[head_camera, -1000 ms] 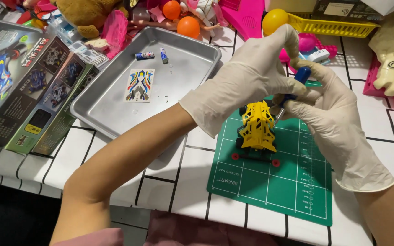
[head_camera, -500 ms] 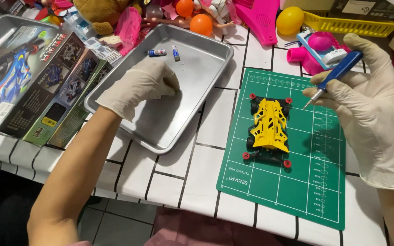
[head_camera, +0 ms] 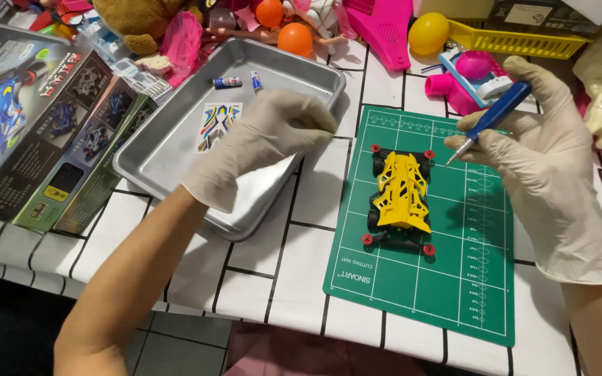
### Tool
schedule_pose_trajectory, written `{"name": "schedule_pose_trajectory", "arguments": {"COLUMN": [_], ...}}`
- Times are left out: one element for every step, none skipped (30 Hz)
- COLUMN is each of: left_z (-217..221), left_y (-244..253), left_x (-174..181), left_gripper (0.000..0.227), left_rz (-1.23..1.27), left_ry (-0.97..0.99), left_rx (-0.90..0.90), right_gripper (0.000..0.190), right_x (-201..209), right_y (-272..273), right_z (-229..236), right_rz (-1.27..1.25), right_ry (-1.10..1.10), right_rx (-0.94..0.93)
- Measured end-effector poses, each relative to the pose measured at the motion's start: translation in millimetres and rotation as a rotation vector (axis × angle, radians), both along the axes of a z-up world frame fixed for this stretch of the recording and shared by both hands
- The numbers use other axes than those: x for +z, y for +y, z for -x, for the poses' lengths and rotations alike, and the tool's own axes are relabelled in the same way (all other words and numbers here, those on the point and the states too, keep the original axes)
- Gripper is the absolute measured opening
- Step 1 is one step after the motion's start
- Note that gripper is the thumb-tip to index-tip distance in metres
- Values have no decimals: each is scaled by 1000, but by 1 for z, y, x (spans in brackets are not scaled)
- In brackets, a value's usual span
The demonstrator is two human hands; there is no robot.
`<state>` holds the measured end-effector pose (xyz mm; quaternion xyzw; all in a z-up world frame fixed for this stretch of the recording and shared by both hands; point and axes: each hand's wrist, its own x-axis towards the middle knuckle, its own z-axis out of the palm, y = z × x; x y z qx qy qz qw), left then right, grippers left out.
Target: The person assembles a model car on a green cutting mat. They insert batteries into the chassis, attach a yellow body shell, and secure red wheels using a screwdriver. The person also attaches a yellow spoiler to the rear of the car.
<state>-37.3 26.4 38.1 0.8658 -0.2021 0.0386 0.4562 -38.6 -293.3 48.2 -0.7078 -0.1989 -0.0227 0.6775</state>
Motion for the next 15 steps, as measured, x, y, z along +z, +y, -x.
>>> {"name": "schedule_pose_trajectory", "arguments": {"left_z": [4, 8, 12, 17, 21, 25, 29, 34, 39, 39, 41, 43, 41, 39, 37], "left_y": [-17, -35, -54, -61, -70, -78, -83, -88, -92, -94, -96, -97, -96, -95, -94], "left_x": [-3, -6, -9, -10, -11, -13, -15, -17, -21, -26, -32, -38, -45, -51, -58], "left_gripper": [11, 10, 11, 11, 15, 19, 19, 18, 18, 18, 22, 26, 26, 27, 28], "left_rz": [3, 223, 443, 447, 535, 623, 624, 607, 592, 596, 578, 560, 565, 605, 644], "left_ry": [-5, 76, 156, 150, 145, 140, 137, 74, 15, 14, -79, -172, -170, -216, -264], "left_rx": [-6, -87, -170, -180, -212, -245, -258, -199, -137, -146, -123, -100, -100, -118, -132], "right_gripper": [70, 66, 63, 63, 61, 58, 58, 56, 54, 54, 51, 48, 48, 50, 51], "right_x": [-1, -1, -1, -2, -3, -4, -3, -1, -1, 0, -1, -1, -2, -2, -2], "right_y": [0, 1, 0, 0, 0, -1, 0, 1, 4, 4, 5, 7, 8, 10, 12], "right_z": [3, 5, 7, 8, 9, 9, 11, 14, 17, 19, 22, 26, 28, 31, 34], "right_rz": [3, -16, -34, -29, -32, -35, -33, -71, -108, -104, -78, -52, -48, -45, -42], "right_ry": [-5, 6, 14, 6, -28, -63, -70, -93, -113, -116, -146, -175, -174, -203, -233], "right_rx": [-6, -6, -7, -15, -22, -29, -40, -27, -11, -19, -33, -46, -47, -60, -69]}}
